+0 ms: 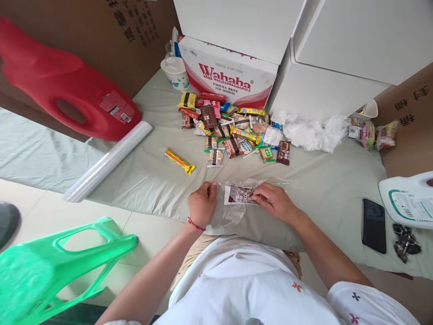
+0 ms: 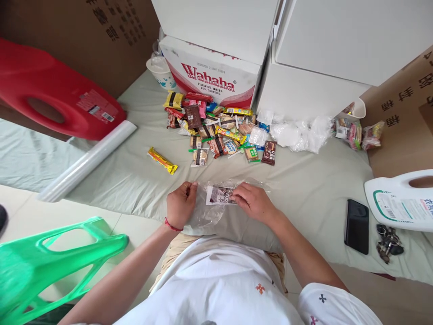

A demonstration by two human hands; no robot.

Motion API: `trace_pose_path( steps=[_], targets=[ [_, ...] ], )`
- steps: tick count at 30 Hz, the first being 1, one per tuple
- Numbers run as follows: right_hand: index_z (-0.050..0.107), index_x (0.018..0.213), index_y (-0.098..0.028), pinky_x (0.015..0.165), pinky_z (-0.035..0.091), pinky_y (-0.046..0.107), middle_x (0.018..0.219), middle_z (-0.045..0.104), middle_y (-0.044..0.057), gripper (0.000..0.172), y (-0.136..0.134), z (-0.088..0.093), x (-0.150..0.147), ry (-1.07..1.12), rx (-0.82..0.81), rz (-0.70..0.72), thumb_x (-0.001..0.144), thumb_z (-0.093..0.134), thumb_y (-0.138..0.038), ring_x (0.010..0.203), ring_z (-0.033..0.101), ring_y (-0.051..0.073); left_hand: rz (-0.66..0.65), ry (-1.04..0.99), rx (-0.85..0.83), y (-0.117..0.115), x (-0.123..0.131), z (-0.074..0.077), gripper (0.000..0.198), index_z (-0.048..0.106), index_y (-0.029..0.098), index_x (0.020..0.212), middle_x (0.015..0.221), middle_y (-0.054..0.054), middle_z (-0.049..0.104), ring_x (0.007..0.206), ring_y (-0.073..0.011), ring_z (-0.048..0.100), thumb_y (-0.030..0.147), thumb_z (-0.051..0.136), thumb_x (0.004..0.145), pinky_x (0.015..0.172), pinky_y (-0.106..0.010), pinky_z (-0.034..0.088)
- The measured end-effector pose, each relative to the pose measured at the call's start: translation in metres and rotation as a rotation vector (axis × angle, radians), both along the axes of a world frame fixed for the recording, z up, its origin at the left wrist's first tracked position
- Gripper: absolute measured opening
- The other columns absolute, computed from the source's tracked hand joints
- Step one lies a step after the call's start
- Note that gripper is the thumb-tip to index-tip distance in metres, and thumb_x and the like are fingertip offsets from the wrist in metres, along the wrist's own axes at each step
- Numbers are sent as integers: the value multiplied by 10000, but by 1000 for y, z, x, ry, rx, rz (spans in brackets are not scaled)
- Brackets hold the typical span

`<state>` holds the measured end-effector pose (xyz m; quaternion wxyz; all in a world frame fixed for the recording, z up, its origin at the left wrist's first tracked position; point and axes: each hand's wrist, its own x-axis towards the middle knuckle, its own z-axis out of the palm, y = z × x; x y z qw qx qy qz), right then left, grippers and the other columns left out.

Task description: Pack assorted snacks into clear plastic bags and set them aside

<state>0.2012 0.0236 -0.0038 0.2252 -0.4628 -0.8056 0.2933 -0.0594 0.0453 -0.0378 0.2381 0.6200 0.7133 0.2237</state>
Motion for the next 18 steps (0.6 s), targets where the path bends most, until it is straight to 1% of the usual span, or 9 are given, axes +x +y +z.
trace_pose_path(
  steps=[3, 7, 9, 11, 12, 13, 14, 16, 18],
  targets=[
    [657, 975, -233, 711, 468, 293, 921, 682, 52, 260, 11, -4, -5, -38, -17, -51, 1062, 438, -344, 805, 626, 180, 12, 24, -16, 2, 3, 3, 440, 453, 225, 610, 509, 5, 443, 507, -149, 386, 459, 417, 981, 576, -289, 214],
    [663, 991, -227, 823, 493, 307, 1000, 711, 58, 216, 26, -14, -11, -59, -38, -79, 1045, 466, -298, 916, 663, 189, 54, -46, -37, 4, 0, 2, 458, 455, 226, 611, 523, 6, 466, 533, -151, 414, 465, 390, 996, 571, -286, 249],
    [668, 996, -225, 861, 497, 309, 1028, 720, 58, 194, 31, -19, -13, -55, -48, -84, 1033, 485, -274, 955, 671, 188, 110, -94, -21, 4, -5, 2, 385, 543, 225, 701, 573, 7, 530, 564, -157, 480, 449, 413, 986, 580, -276, 315],
    [674, 985, -224, 879, 497, 308, 1040, 728, 55, 181, 33, -22, -14, -57, -56, -84, 1023, 500, -257, 980, 677, 186, 126, -105, 95, 2, -10, 3, 270, 629, 209, 902, 735, -23, 638, 678, -183, 581, 420, 468, 950, 650, -291, 425],
    [677, 978, -225, 887, 498, 309, 1053, 732, 53, 178, 33, -22, -14, -59, -61, -82, 1020, 505, -250, 994, 680, 186, 81, -88, 185, 2, -12, 6, 270, 643, 195, 1024, 865, -58, 680, 793, -209, 628, 399, 496, 927, 734, -322, 480],
    [679, 972, -226, 894, 499, 311, 1069, 736, 52, 176, 33, -23, -15, -61, -64, -82, 1017, 510, -245, 1007, 682, 187, -11, -59, 280, 2, -12, 9, 323, 634, 182, 1139, 1015, -99, 694, 944, -241, 647, 373, 519, 905, 850, -370, 506],
    [681, 968, -227, 899, 501, 313, 1082, 739, 51, 175, 32, -23, -15, -62, -67, -81, 1014, 513, -242, 1020, 684, 189, -141, -21, 365, 4, -11, 14, 391, 615, 178, 1233, 1163, -130, 677, 1111, -274, 623, 339, 533, 886, 983, -426, 485],
    [685, 971, -227, 907, 505, 318, 1105, 742, 53, 177, 31, -22, -15, -57, -64, -79, 1012, 513, -238, 1040, 688, 194, -441, 69, 457, 9, -5, 23, 501, 574, 213, 1362, 1367, -128, 611, 1367, -313, 487, 261, 535, 864, 1189, -528, 318],
    [692, 975, -225, 910, 510, 325, 1119, 740, 60, 183, 30, -21, -14, -47, -50, -75, 1011, 513, -243, 1049, 690, 198, -664, 141, 450, 19, 4, 30, 542, 567, 262, 1405, 1366, -89, 630, 1431, -308, 435, 199, 517, 870, 1253, -574, 169]
  ],
)
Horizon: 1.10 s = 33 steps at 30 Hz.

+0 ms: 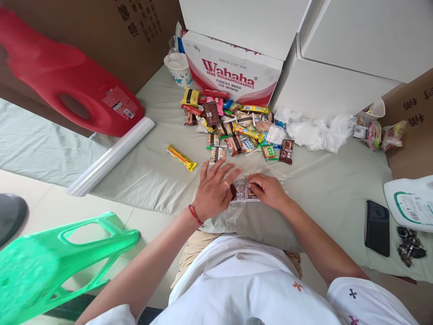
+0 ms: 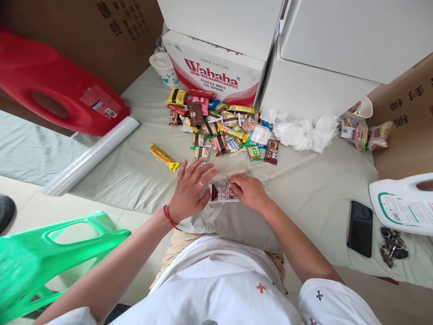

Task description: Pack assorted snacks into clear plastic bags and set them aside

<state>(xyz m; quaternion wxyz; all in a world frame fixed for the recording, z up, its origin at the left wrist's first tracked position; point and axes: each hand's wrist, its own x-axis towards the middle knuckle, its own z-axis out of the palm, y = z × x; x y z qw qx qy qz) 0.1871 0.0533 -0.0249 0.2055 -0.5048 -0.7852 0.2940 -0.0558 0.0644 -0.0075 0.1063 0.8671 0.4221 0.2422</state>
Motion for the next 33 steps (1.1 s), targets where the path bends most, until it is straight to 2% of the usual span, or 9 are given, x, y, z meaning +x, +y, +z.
trace_pose_path(
  steps=[3, 6, 11, 14, 17, 21, 25, 29, 33],
  targets=[
    [706, 976, -226, 889, 519, 330, 1143, 729, 73, 189, 0, 2, 2, 11, 24, -8, 1008, 525, -269, 1040, 689, 202, -29, 63, -83, 17, 9, 1, 345, 708, 245, 1200, 1056, -81, 732, 1214, -281, 599, 228, 494, 931, 1206, -550, 264],
    [717, 986, -229, 870, 524, 330, 1180, 715, 79, 193, 1, 5, 4, 16, 39, -30, 1005, 536, -294, 1025, 685, 201, 179, -51, -203, 30, 5, -11, 253, 740, 209, 935, 840, -72, 718, 926, -251, 654, 323, 515, 945, 1006, -465, 456],
    [727, 952, -221, 812, 496, 310, 1003, 708, 65, 216, 4, 5, 2, -24, 54, -40, 1009, 538, -309, 915, 659, 193, 586, -290, -336, 36, -19, -37, 226, 681, 194, 865, 851, -79, 687, 872, -238, 643, 353, 524, 901, 871, -388, 519],
    [730, 941, -217, 749, 458, 294, 908, 684, 46, 210, 7, 3, 0, -84, 25, -82, 1004, 541, -283, 827, 638, 183, 743, -332, -116, 26, -33, -39, 227, 661, 165, 998, 1015, -132, 674, 1019, -277, 632, 289, 546, 847, 956, -443, 500],
    [733, 926, -212, 727, 429, 285, 886, 672, 39, 192, 11, 2, -3, -131, -3, -98, 993, 559, -260, 800, 626, 177, 392, -245, 161, 6, -39, -26, 378, 624, 193, 1157, 1154, -116, 678, 1202, -278, 595, 147, 518, 798, 1076, -477, 426],
    [734, 928, -202, 730, 417, 283, 890, 673, 44, 165, 15, 2, -4, -155, -22, -88, 980, 584, -246, 808, 627, 181, -293, 5, 126, -14, -38, -7, 643, 535, 275, 1349, 1300, -40, 697, 1362, -242, 535, 21, 476, 761, 1229, -526, 226],
    [734, 922, -201, 719, 419, 284, 884, 673, 44, 154, 16, 4, -3, -142, -23, -92, 973, 593, -237, 785, 626, 178, -375, 109, 7, -17, -38, -11, 600, 503, 181, 1391, 1220, -115, 712, 1236, -259, 606, 122, 552, 796, 1233, -525, 228],
    [736, 944, -205, 728, 441, 290, 892, 688, 50, 179, 8, 6, 2, -62, 26, -34, 994, 575, -265, 794, 636, 180, -359, 177, -49, -16, -44, -23, 244, 662, 193, 1081, 969, -96, 714, 1002, -248, 646, 178, 551, 864, 1101, -482, 365],
    [738, 954, -222, 745, 466, 294, 881, 707, 54, 244, -7, 8, 13, 18, 65, 26, 1033, 527, -316, 848, 649, 193, -391, 229, -111, -17, -45, -29, 348, 669, 189, 1175, 870, -76, 682, 907, -242, 615, 124, 514, 870, 891, -412, 420]
  ],
)
